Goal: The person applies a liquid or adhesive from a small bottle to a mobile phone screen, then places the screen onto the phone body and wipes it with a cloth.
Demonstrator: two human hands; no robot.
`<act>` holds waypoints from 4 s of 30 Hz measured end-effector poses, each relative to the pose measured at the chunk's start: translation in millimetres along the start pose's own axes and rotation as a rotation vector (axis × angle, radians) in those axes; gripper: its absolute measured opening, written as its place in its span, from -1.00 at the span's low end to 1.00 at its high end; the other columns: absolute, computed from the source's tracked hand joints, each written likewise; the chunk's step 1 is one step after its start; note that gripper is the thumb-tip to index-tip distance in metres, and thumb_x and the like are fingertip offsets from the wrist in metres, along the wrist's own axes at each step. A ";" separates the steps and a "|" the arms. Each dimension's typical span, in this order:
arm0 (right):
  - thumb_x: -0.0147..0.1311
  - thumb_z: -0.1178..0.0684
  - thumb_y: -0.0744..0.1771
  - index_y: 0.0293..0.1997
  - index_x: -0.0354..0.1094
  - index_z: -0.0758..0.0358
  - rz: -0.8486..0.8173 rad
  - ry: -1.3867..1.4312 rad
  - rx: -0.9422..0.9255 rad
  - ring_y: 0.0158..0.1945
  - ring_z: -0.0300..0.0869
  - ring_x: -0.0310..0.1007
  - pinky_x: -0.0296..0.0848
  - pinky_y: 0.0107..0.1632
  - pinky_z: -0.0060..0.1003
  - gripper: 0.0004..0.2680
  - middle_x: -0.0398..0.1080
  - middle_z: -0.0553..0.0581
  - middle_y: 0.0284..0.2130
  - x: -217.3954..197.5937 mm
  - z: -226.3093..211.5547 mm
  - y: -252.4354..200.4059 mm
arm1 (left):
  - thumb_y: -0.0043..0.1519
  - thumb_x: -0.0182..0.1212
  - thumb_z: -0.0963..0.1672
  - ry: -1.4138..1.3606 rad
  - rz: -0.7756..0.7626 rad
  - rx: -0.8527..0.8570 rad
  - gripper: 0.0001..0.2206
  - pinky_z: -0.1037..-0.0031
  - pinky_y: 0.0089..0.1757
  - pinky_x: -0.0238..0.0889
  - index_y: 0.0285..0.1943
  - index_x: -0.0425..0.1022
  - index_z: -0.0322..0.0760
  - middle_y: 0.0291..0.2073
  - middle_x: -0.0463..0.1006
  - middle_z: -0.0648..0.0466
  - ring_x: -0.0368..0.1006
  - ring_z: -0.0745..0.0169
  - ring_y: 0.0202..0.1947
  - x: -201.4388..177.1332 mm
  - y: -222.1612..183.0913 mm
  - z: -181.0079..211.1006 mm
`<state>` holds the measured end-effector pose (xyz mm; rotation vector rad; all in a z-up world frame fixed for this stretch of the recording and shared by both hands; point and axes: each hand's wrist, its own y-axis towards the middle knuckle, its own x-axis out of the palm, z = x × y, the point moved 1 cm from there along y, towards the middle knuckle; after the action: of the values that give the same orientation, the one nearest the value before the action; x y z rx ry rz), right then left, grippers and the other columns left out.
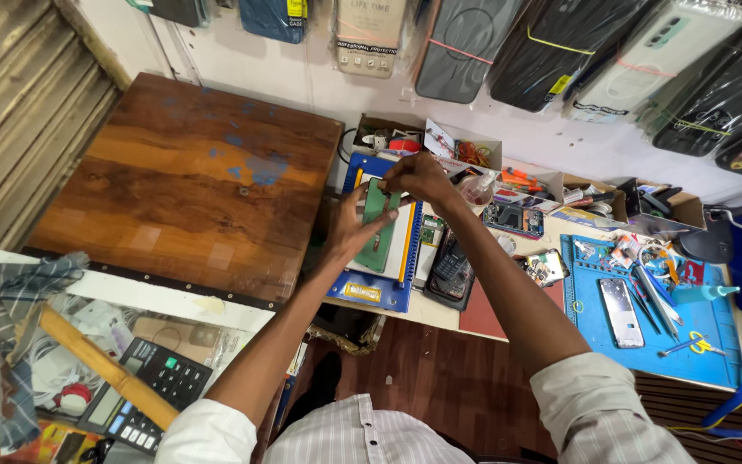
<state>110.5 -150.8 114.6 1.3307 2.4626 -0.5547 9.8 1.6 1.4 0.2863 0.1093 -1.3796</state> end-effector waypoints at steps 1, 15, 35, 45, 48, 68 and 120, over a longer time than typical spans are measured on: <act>0.34 0.05 0.23 -0.16 0.54 0.45 0.009 -0.010 -0.028 -0.32 -0.15 0.61 0.67 -0.29 -0.27 -0.75 0.57 0.22 -0.34 4.6 -8.7 -7.7 | 0.02 0.53 0.12 -0.048 0.002 -0.043 -0.15 0.04 0.20 0.27 0.44 0.22 -0.24 0.24 0.46 -0.18 0.39 -0.13 0.28 -7.2 -8.6 21.8; 0.12 -0.08 0.38 0.09 0.47 0.34 0.028 -0.052 -0.457 -0.14 -0.26 0.54 0.51 -0.07 -0.31 -0.71 0.60 0.15 -0.18 45.5 -76.6 -50.8 | 0.26 0.08 -0.02 -1.416 -0.180 -0.252 -0.43 0.04 0.19 0.33 0.39 0.23 -0.48 0.21 0.45 -0.24 0.41 -0.22 0.25 -70.5 -75.1 113.1; 0.34 -0.28 0.18 0.02 0.52 0.34 -0.342 -0.194 -0.264 -0.22 -0.18 0.63 0.58 -0.13 -0.27 -0.51 0.60 0.21 -0.29 275.0 -155.5 -245.2 | 0.29 0.12 -0.09 -1.080 0.206 -0.105 -0.41 -0.32 0.04 0.41 0.53 0.03 0.03 0.13 0.41 -0.12 0.46 -0.04 0.13 -188.6 -380.5 127.8; 0.35 -0.21 0.19 0.00 0.51 0.32 -0.632 0.006 -0.302 -0.16 -0.18 0.62 0.57 -0.11 -0.33 -0.57 0.60 0.16 -0.24 364.8 -184.5 -346.1 | 0.30 0.18 -0.12 -0.888 0.324 -0.066 -0.44 -0.23 0.02 0.48 0.50 0.08 -0.06 0.18 0.40 -0.13 0.47 -0.04 0.13 -238.4 -529.7 141.3; 0.36 -0.21 0.18 0.00 0.49 0.33 -0.611 -0.083 -0.301 -0.17 -0.19 0.62 0.54 -0.17 -0.31 -0.56 0.59 0.17 -0.25 396.1 -198.7 -383.2 | 0.32 0.19 -0.11 -0.959 0.334 -0.005 -0.42 -0.24 0.05 0.46 0.52 0.05 -0.07 0.19 0.38 -0.16 0.45 -0.12 0.16 -249.2 -578.7 151.0; 0.38 -0.29 0.14 -0.19 0.57 0.37 -0.760 -0.271 -0.713 -0.34 -0.19 0.64 0.59 -0.23 -0.33 -0.55 0.61 0.24 -0.41 592.4 -254.3 -614.0 | 0.29 0.19 -0.09 -0.825 0.644 0.070 -0.47 -0.02 0.07 0.48 0.45 0.12 0.06 0.19 0.46 -0.15 0.47 -0.14 0.19 -301.3 -886.1 184.3; 0.34 0.21 0.25 -0.07 0.42 0.35 -1.636 0.021 -0.735 0.05 -0.19 0.55 0.48 0.21 -0.21 -0.78 0.51 0.07 -0.10 690.0 -219.6 -588.1 | 0.01 0.47 0.10 0.105 0.809 -0.142 -0.41 0.02 0.21 0.32 0.14 0.36 -0.12 0.09 0.49 0.02 0.42 0.00 0.23 -326.5 -947.3 157.7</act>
<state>-768.1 162.3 132.6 -1.0835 2.7460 0.1650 -992.8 117.2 102.9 0.2445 0.1561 -0.5511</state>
